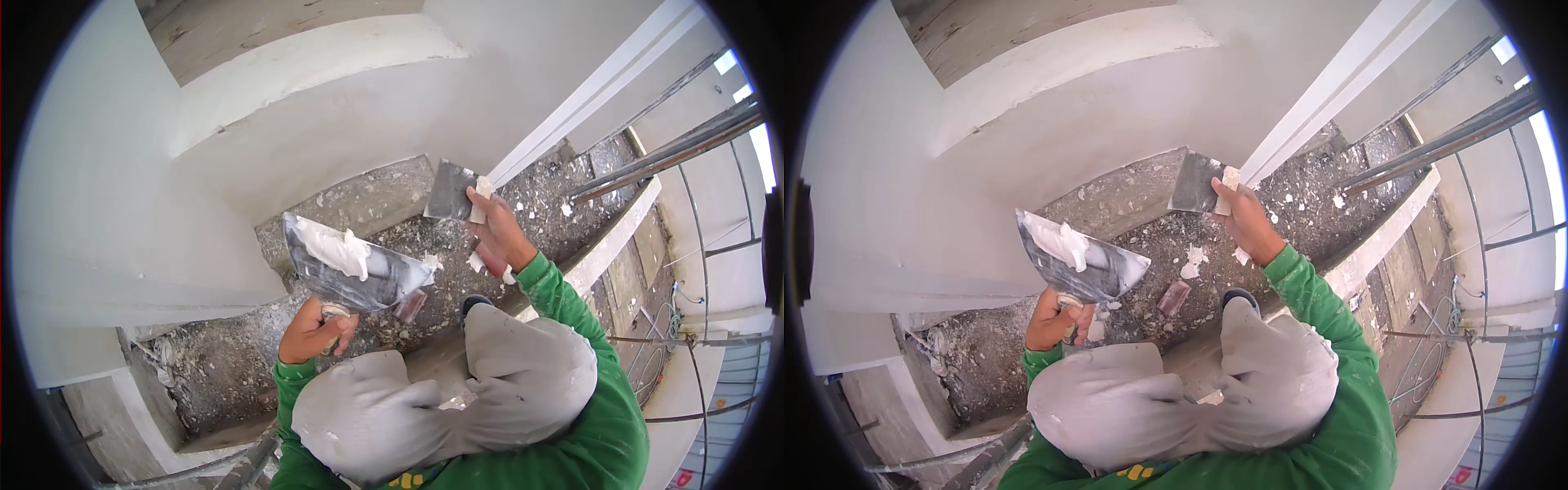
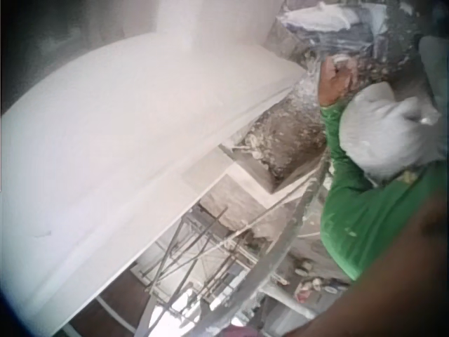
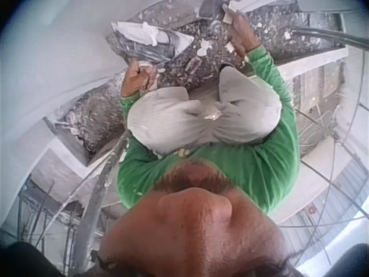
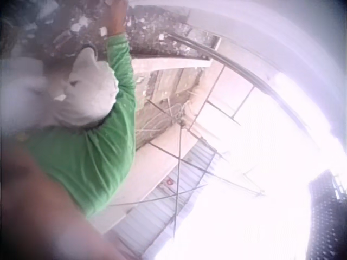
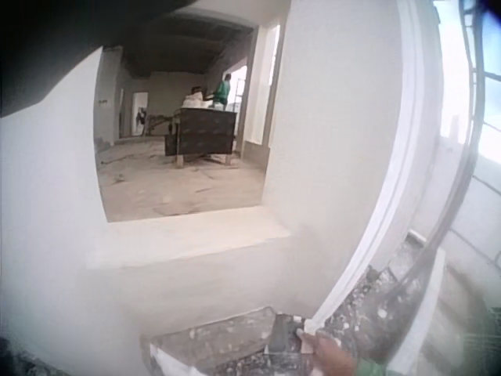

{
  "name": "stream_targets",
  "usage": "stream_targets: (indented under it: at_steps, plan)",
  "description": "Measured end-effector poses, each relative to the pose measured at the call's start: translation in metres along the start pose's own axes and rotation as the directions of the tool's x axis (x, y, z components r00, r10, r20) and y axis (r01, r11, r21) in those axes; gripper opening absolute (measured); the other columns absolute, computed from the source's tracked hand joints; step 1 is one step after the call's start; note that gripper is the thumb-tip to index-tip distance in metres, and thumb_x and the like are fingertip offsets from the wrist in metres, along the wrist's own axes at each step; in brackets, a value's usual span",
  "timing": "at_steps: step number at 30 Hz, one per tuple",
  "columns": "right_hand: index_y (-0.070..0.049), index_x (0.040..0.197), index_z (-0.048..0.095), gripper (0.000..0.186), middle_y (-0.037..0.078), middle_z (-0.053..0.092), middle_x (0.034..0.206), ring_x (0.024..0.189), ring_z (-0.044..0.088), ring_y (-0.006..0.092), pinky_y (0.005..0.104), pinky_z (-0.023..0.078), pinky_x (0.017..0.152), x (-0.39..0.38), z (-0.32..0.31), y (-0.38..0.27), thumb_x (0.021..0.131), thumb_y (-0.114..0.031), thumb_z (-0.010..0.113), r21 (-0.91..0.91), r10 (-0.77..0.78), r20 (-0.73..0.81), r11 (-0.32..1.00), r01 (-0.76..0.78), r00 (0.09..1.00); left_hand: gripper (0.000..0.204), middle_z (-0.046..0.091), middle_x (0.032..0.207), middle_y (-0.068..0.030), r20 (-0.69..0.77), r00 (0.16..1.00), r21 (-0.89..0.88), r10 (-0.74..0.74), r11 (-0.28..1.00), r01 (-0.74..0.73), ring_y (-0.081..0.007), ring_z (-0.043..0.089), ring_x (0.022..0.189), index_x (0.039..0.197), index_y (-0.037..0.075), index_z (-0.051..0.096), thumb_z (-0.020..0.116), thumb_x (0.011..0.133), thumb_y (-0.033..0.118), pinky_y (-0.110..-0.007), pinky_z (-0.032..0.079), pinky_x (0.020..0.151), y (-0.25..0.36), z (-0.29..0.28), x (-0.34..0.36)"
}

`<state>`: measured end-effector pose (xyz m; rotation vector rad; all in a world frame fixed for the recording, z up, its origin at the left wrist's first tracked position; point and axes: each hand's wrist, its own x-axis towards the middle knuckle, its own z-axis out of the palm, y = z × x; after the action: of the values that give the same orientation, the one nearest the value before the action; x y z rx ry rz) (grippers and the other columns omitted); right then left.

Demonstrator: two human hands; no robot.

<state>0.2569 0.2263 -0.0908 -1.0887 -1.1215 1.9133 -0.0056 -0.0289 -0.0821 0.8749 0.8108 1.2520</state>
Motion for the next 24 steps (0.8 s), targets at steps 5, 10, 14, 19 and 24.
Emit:
stream_targets:
  at_steps: [5,10,14,19,24]
  plan:
    - [0.0,0.1,0.064,0.03,0.008,0.063,0.084,0.082,0.062,0.0175,0.0336,0.047,0.073,0.065,-0.003,-0.018,0.095,-0.029,0.057,-0.529,-0.414,-0.115,0.795,0.297,0.903,0.037,0.049,0.069,-0.0078,-0.257,0.926,0.163,0.275,0.957,-0.239,-0.0153,0.051,0.054,0.102,-0.003,0.045,0.063,0.091,0.028,-0.028,0.044,0.044,0.038,0.002,-0.025]
    - [-0.002,0.108,0.063,0.029,0.022,0.065,0.097,0.089,0.062,0.0393,0.044,0.047,0.079,0.134,0.02,-0.043,0.094,-0.026,0.054,-0.825,-0.886,-0.179,0.372,0.426,0.427,0.045,0.047,0.068,-0.0089,-0.36,0.758,0.482,0.544,0.804,-0.348,-0.0173,0.049,0.05,0.101,-0.002,0.042,0.066,0.089,0.034,-0.03,0.043,0.039,0.088,0.039,-0.043]
    - [-0.002,0.111,0.062,0.031,0.023,0.065,0.101,0.096,0.06,0.0431,0.048,0.046,0.084,0.154,0.044,-0.051,0.094,-0.026,0.053,-0.807,-0.811,-0.351,0.515,0.288,0.467,0.043,0.045,0.064,-0.0091,-0.391,0.645,0.611,0.656,0.709,-0.351,-0.018,0.046,0.044,0.095,-0.001,0.041,0.065,0.09,0.034,-0.03,0.04,0.035,0.111,0.072,-0.071]
    - [-0.001,0.112,0.061,0.031,0.023,0.065,0.103,0.096,0.06,0.0434,0.0489,0.046,0.085,0.176,0.052,-0.049,0.094,-0.025,0.052,-0.771,-0.82,-0.472,0.562,0.3,0.323,0.041,0.044,0.061,-0.0098,-0.539,0.444,0.639,0.716,0.691,-0.338,-0.0189,0.046,0.042,0.091,-0.001,0.041,0.062,0.092,0.034,-0.03,0.039,0.032,0.106,0.128,-0.07]
    - [-0.002,0.124,0.053,0.036,0.02,0.057,0.118,0.105,0.056,0.0393,0.0479,0.043,0.09,0.202,0.061,-0.041,0.09,-0.014,0.053,-0.77,-0.829,-0.414,0.54,0.341,0.376,0.04,0.043,0.059,-0.0093,-0.519,0.548,0.613,0.656,0.733,-0.296,-0.0192,0.045,0.039,0.097,-0.001,0.04,0.062,0.092,0.032,-0.031,0.04,0.03,0.096,0.141,-0.084]
